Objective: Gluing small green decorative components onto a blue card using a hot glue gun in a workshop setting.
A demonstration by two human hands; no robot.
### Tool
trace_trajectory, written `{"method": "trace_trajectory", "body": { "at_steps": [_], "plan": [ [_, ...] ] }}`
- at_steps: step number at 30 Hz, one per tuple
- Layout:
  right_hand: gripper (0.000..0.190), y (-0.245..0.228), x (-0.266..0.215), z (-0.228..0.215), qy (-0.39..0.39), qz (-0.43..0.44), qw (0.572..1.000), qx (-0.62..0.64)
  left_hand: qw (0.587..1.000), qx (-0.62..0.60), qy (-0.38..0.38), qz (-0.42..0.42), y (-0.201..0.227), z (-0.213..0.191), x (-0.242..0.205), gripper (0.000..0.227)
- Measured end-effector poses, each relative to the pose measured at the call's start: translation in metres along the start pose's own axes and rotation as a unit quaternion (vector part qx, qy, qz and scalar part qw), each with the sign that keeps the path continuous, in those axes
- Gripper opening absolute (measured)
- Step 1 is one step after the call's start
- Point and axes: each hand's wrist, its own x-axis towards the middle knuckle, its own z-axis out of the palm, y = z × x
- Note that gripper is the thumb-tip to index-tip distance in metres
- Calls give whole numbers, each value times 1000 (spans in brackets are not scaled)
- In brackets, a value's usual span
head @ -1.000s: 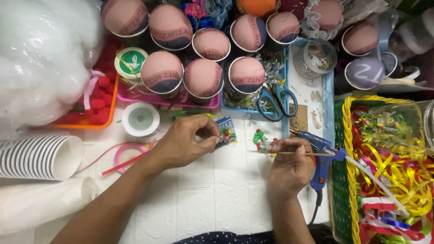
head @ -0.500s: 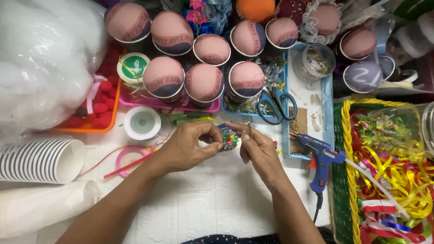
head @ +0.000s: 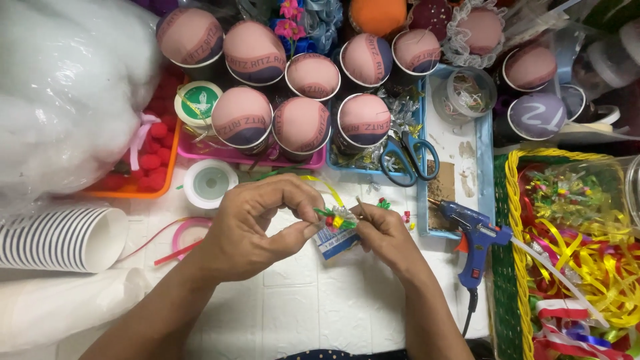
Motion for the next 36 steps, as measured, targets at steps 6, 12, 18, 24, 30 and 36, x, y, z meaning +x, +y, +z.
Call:
{"method": "trace_trajectory", "body": {
  "at_steps": [6, 12, 18, 24, 30, 36],
  "plan": [
    [23, -31, -10, 9, 48, -57, 974, -212, 999, 35, -14, -2, -19, -1, 4, 6],
    [21, -71, -22, 9, 178, -152, 948, -216, 999, 23, -14, -31, -29, 2, 5, 7],
    [28, -67, -22, 4, 72, -119, 986, 91, 997, 14, -34, -61, -31, 14, 1, 8],
    [29, -57, -19, 8, 54, -157, 971, 174, 995, 19, -44, -84, -28, 17, 1, 7],
    [23, -51, -18, 5, 47, -165, 974, 150, 995, 22, -39, -93, -30, 18, 1, 8],
    [16, -32, -19, 5, 88, -152, 965, 197, 991, -3, -28, -127, -34, 27, 0, 26]
  ]
}}
